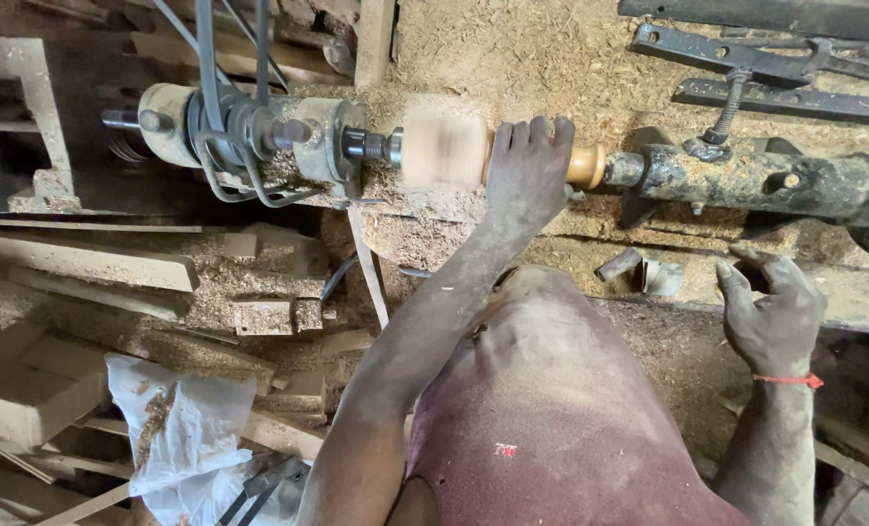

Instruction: The person shapes a wooden spindle on a rotating lathe by applying a metal tool to the wood surface and using their hands to guide the piece as it spins amidst wood shavings.

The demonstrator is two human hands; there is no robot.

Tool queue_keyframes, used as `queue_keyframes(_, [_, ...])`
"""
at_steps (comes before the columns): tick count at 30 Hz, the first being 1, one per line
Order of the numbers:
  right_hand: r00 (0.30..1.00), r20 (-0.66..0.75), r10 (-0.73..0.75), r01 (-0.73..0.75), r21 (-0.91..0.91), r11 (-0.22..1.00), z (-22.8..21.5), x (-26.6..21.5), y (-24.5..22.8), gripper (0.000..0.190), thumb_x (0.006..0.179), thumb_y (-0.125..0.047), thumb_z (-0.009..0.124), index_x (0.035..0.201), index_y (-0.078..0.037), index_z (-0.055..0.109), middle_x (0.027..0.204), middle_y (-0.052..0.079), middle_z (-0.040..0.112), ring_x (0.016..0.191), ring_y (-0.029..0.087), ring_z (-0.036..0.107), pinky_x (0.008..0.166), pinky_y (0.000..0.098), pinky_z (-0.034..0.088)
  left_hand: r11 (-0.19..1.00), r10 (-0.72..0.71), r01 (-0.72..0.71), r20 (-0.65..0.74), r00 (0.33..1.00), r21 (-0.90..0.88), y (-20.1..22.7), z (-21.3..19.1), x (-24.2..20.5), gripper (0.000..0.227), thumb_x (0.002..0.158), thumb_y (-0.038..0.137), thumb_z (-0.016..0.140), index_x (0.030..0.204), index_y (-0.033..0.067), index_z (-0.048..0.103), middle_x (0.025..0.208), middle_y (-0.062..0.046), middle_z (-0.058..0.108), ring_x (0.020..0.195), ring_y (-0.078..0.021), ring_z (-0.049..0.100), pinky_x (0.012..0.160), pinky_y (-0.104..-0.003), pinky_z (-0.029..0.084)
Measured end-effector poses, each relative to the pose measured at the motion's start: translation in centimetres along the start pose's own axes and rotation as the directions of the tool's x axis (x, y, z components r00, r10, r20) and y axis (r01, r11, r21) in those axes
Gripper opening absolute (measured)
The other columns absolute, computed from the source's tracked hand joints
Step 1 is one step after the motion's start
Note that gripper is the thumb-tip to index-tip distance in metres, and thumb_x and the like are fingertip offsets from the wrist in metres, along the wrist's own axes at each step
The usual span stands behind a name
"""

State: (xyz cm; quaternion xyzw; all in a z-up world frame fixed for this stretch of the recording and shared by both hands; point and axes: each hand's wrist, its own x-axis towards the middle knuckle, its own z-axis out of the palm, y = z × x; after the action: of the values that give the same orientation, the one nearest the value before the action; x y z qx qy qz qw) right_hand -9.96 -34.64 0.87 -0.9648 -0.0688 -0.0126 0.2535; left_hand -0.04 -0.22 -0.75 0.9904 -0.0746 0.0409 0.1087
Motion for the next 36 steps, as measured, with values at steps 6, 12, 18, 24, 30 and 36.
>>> queue_keyframes(6, [0.996, 0.036, 0.08, -0.076, -0.094, 0.993, -0.5, -0.1, -0.7, 0.026, 0.108, -0.022, 0.078, 0.128, -0.006, 0.077, 0.1, 0.015, 0.074, 0.083, 0.024, 0.071, 0.074, 0.0327, 0.053, 1.0, -0.003, 0.002, 0.006, 1.0, 0.01, 0.0, -0.2, -0.1, 0.066, 0.071, 0.018, 0.084, 0.128, 0.0005, 0.056, 0.101, -0.014, 0.063, 0.094, -0.0271, 0.062, 0.089, -0.043, 0.048])
queue_keyframes(12, [0.999, 0.02, 0.034, -0.032, -0.068, 0.997, -0.6, -0.7, -0.4, 0.023, 0.11, -0.023, 0.078, 0.125, -0.005, 0.076, 0.101, 0.013, 0.075, 0.087, 0.023, 0.072, 0.079, 0.0325, 0.055, 1.0, 0.011, -0.01, -0.005, 1.0, 0.017, 0.3, 0.8, -0.2, 0.058, 0.074, 0.005, 0.075, 0.128, 0.001, 0.056, 0.103, -0.013, 0.062, 0.096, -0.0262, 0.062, 0.089, -0.042, 0.048])
queue_keyframes(18, [0.998, -0.023, 0.052, -0.052, 0.001, 0.999, -1.3, -2.0, -0.8, 0.025, 0.107, -0.019, 0.075, 0.128, -0.005, 0.075, 0.105, 0.013, 0.075, 0.093, 0.021, 0.074, 0.083, 0.0304, 0.056, 0.999, 0.025, -0.023, -0.04, 0.999, 0.047, 1.0, 1.6, 0.2, 0.055, 0.075, 0.003, 0.074, 0.127, 0.0025, 0.056, 0.109, -0.014, 0.062, 0.103, -0.0268, 0.06, 0.094, -0.042, 0.048])
queue_keyframes(24, [0.997, -0.045, 0.063, -0.064, -0.007, 0.998, -1.5, -3.3, -0.2, 0.023, 0.109, -0.02, 0.077, 0.125, -0.003, 0.076, 0.102, 0.014, 0.075, 0.09, 0.02, 0.074, 0.08, 0.0297, 0.057, 0.987, 0.052, -0.035, 0.11, 0.993, -0.154, 1.9, -1.8, -1.2, 0.084, 0.072, 0.046, 0.087, 0.134, 0.0031, 0.049, 0.123, -0.017, 0.055, 0.125, -0.0353, 0.051, 0.114, -0.053, 0.038])
queue_keyframes(30, [0.995, -0.011, 0.095, -0.095, 0.021, 0.995, -1.6, -2.6, -1.4, 0.024, 0.109, -0.021, 0.077, 0.125, -0.003, 0.076, 0.102, 0.015, 0.074, 0.087, 0.022, 0.074, 0.075, 0.0295, 0.057, 0.962, 0.146, -0.155, -0.053, 0.988, -0.227, 4.1, -1.4, -3.2, 0.096, 0.074, 0.054, 0.085, 0.145, 0.0095, 0.039, 0.149, -0.021, 0.043, 0.145, -0.0408, 0.039, 0.125, -0.059, 0.026])
queue_keyframes(36, [0.999, -0.038, -0.001, 0.002, 0.019, 1.0, -1.7, -2.1, -2.0, 0.022, 0.109, -0.019, 0.076, 0.123, -0.002, 0.074, 0.11, 0.015, 0.074, 0.097, 0.023, 0.075, 0.086, 0.0309, 0.058, 0.997, -0.036, 0.04, 0.059, 0.998, -0.066, 2.1, -2.6, -2.7, 0.103, 0.077, 0.072, 0.07, 0.15, 0.008, 0.035, 0.152, -0.022, 0.041, 0.143, -0.0391, 0.04, 0.122, -0.059, 0.023])
